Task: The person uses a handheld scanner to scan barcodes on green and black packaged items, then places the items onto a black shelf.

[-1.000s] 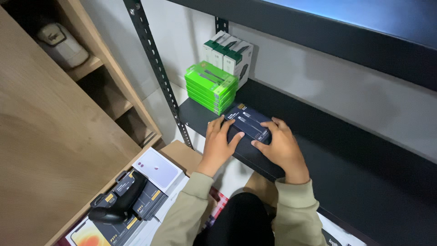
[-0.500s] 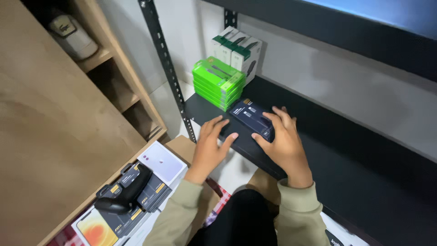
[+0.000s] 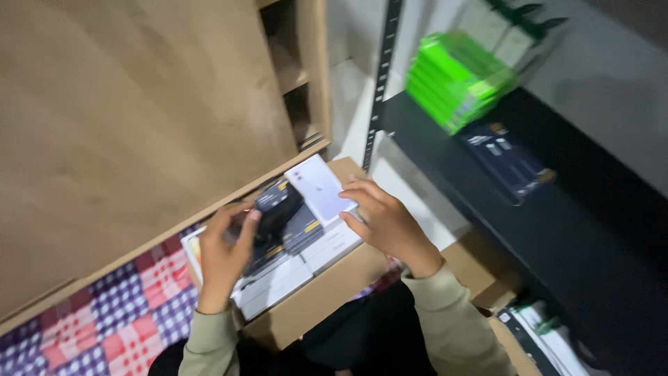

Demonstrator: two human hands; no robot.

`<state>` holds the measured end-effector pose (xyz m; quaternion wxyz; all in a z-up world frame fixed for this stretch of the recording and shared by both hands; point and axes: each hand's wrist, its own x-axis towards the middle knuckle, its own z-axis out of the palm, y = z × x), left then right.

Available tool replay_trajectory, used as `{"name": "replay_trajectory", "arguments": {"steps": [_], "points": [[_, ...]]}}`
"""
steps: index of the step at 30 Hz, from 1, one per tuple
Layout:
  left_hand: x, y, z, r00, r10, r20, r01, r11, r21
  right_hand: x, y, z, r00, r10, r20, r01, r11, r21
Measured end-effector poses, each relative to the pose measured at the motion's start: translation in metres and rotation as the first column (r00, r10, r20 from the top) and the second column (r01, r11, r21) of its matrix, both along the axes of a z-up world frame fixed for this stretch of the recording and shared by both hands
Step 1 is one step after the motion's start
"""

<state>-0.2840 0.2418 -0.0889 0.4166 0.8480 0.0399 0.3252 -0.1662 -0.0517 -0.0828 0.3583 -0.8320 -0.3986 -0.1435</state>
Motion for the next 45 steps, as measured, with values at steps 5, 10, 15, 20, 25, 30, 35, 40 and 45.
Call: {"name": "replay_trajectory", "arguments": {"steps": [5,10,15,20,25,30,35,40,45], "points": [[-0.036,0.077,-0.051,0.976,0.211,-0.061,-0.217,0.971,-0.106,-0.014,0.074,-0.017,0.965,0.198,-0.172,-0.214,0.974,-0.079],[-0.054,0.123,-0.113,0.931,0.345,-0.118,-0.354,0.932,-0.071,-0.010,0.136,-0.066,0.964,0.265,-0.022,-0.265,0.945,-0.193],[-0.043,0.119,-0.135,0.961,0.247,-0.127,-0.259,0.962,-0.090,-0.011,0.182,-0.087,0.964,0.242,0.112,-0.175,0.892,-0.417],[-0.044,0.094,-0.118,0.903,0.230,-0.362,-0.283,0.954,-0.100,-0.006,0.189,-0.104,0.980,0.197,-0.008,-0.178,0.865,-0.469],[-0.042,0.084,-0.103,0.854,0.179,-0.488,-0.309,0.930,-0.199,-0.023,0.172,-0.063,0.987,0.133,-0.094,-0.160,0.887,-0.432],[-0.038,0.087,-0.124,0.869,0.137,-0.476,-0.323,0.886,-0.334,-0.045,0.146,-0.058,0.950,0.055,-0.306,-0.125,0.968,-0.217],[-0.044,0.097,-0.129,0.885,0.138,-0.445,-0.381,0.763,-0.522,-0.077,0.127,-0.041,0.869,-0.002,-0.495,-0.074,0.988,-0.134],[-0.049,0.075,-0.054,0.958,0.119,-0.262,-0.284,0.529,-0.800,-0.101,0.116,-0.016,0.842,0.104,-0.529,-0.078,0.994,0.071],[-0.049,0.114,-0.137,0.960,-0.040,0.276,0.272,-0.092,-0.958,-0.119,0.105,-0.044,0.832,0.106,-0.545,-0.023,0.987,0.156]]}}
